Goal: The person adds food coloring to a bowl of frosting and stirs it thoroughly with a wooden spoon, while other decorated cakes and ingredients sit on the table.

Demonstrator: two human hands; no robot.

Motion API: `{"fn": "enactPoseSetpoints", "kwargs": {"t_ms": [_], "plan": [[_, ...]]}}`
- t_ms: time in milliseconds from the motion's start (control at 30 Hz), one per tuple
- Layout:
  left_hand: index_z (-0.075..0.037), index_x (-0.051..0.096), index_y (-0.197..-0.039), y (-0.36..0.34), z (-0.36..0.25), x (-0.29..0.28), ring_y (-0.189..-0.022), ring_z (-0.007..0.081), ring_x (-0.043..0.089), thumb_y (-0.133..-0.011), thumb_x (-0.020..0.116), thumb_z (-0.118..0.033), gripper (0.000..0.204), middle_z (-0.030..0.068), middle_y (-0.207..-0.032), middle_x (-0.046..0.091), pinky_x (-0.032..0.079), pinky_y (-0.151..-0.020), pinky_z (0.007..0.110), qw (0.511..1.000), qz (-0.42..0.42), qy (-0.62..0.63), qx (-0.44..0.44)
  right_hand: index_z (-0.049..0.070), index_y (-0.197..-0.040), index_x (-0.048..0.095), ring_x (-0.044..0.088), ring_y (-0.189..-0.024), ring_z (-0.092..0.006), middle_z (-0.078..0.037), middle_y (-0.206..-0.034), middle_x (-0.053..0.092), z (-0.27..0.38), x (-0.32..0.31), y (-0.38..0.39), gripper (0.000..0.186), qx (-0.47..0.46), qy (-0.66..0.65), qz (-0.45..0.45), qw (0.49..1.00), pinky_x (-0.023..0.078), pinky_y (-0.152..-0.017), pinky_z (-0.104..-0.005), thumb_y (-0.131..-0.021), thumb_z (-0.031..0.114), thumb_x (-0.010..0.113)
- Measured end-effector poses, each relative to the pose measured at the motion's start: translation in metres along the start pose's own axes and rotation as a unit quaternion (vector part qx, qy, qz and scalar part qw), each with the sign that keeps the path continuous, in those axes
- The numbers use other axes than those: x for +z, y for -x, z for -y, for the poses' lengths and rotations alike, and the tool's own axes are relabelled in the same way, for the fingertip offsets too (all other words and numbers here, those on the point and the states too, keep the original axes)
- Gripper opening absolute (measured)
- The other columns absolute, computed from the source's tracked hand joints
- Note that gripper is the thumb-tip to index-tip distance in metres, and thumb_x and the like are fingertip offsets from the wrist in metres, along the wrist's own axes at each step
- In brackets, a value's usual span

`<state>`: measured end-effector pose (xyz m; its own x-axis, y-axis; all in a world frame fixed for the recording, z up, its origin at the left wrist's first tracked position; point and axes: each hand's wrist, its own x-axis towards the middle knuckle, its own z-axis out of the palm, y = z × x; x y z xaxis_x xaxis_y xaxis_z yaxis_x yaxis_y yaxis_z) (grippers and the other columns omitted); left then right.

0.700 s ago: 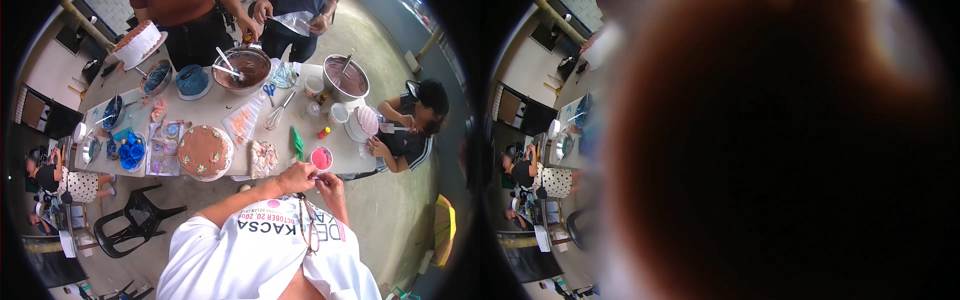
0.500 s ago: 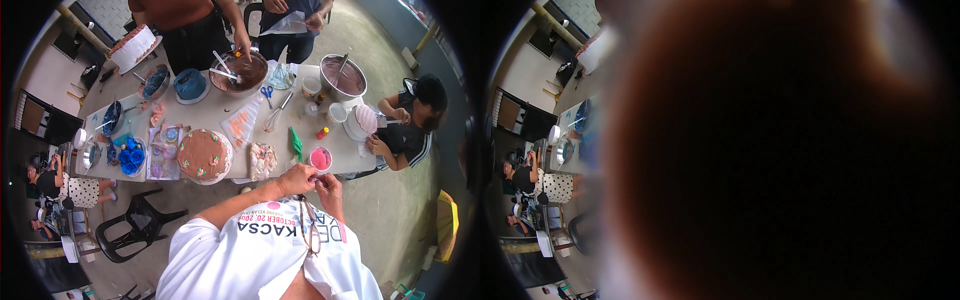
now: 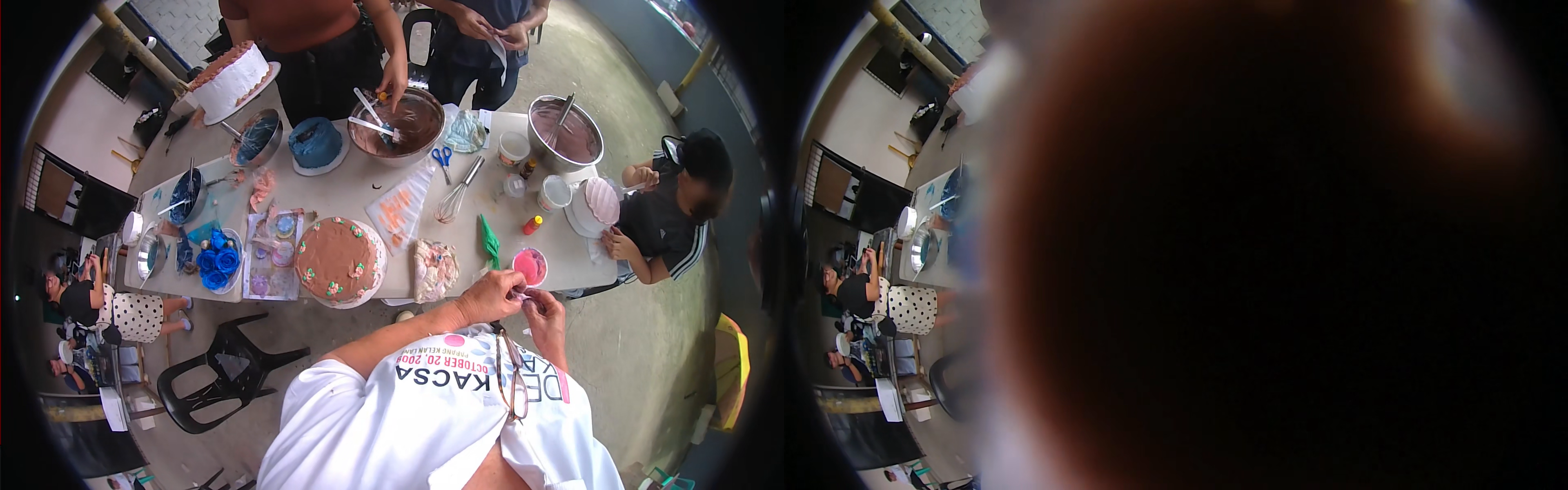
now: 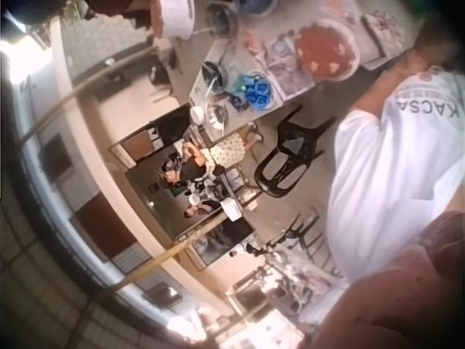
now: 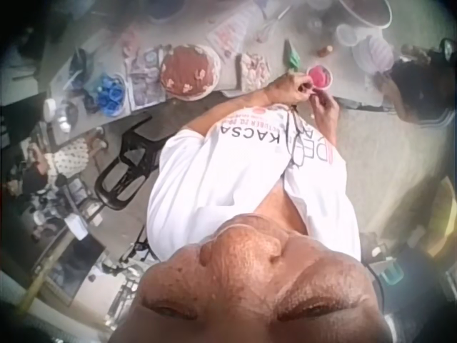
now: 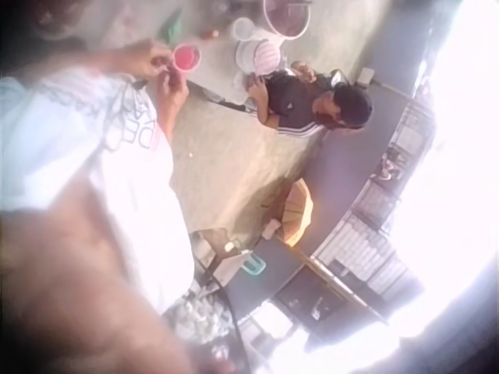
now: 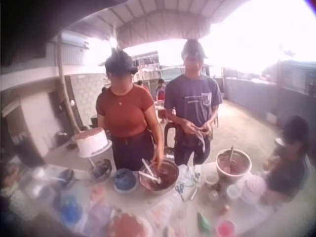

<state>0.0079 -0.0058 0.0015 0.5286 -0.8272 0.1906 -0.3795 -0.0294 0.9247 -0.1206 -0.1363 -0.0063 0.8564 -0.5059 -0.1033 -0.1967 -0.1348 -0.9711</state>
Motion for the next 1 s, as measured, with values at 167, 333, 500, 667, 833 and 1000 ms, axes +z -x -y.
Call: {"fn": "enactPoseSetpoints", "kwargs": {"t_ms": [167,333,500,667,833,1000], "plan": [[0.004,0.062,-0.097,0.004,0.008,-0.004,-0.062,0.0103,0.062,-0.081,0.062,-0.005,0.019,0.0076,-0.078,0.066,0.053,-0.058,0.026,0.978,0.059,0.167,-0.107,-0.004,-0.105,0.066,0.057,-0.082,-0.0055,-0.001,-0.090,0.065,-0.006,-0.007,0.001,0.020,0.023,-0.026,0.044,0.998,0.047,-0.071,-0.0208,-0.086,-0.001,0.065],[0.002,0.061,-0.099,0.008,0.030,-0.008,-0.068,0.0100,0.060,-0.086,0.060,-0.003,0.014,0.0041,-0.082,0.062,0.053,-0.059,0.026,0.942,0.092,0.290,-0.142,-0.004,-0.104,0.066,0.058,-0.080,-0.0058,-0.001,-0.090,0.066,-0.006,0.000,-0.003,0.019,0.016,-0.015,0.059,0.998,0.047,-0.070,-0.0210,-0.086,-0.002,0.066],[0.001,0.061,-0.097,0.006,0.022,-0.007,-0.067,0.0096,0.059,-0.085,0.061,-0.001,0.012,0.0034,-0.081,0.061,0.053,-0.058,0.026,0.931,0.099,0.319,-0.149,-0.005,-0.104,0.065,0.060,-0.078,-0.0065,-0.004,-0.090,0.068,-0.014,-0.008,-0.005,0.019,0.040,-0.014,0.068,0.997,0.049,-0.069,-0.0213,-0.085,-0.004,0.063],[0.002,0.061,-0.093,0.003,0.012,-0.010,-0.065,0.0098,0.059,-0.082,0.063,-0.003,0.013,0.0049,-0.079,0.063,0.053,-0.057,0.025,0.957,0.070,0.246,-0.137,-0.006,-0.103,0.065,0.061,-0.078,-0.0069,-0.005,-0.090,0.069,0.001,-0.006,-0.010,0.019,0.030,-0.005,0.068,0.997,0.050,-0.071,-0.0220,-0.084,-0.005,0.062],[0.003,0.061,-0.096,0.001,0.013,-0.005,-0.068,0.0097,0.060,-0.082,0.064,-0.006,0.017,0.0054,-0.082,0.065,0.053,-0.058,0.025,0.966,0.059,0.214,-0.136,-0.005,-0.101,0.066,0.062,-0.080,-0.0078,-0.005,-0.090,0.069,0.014,-0.011,-0.010,0.018,0.027,0.053,0.079,0.995,0.050,-0.072,-0.0228,-0.083,-0.005,0.063],[0.002,0.062,-0.098,0.001,0.012,0.003,-0.074,0.0114,0.063,-0.081,0.066,-0.008,0.020,0.0074,-0.084,0.067,0.054,-0.065,0.027,0.974,0.044,0.166,-0.147,-0.002,-0.098,0.068,0.063,-0.080,-0.0097,-0.005,-0.084,0.065,0.026,-0.016,-0.008,0.020,-0.003,0.139,0.060,0.989,0.050,-0.072,-0.0240,-0.078,-0.003,0.066]]}}
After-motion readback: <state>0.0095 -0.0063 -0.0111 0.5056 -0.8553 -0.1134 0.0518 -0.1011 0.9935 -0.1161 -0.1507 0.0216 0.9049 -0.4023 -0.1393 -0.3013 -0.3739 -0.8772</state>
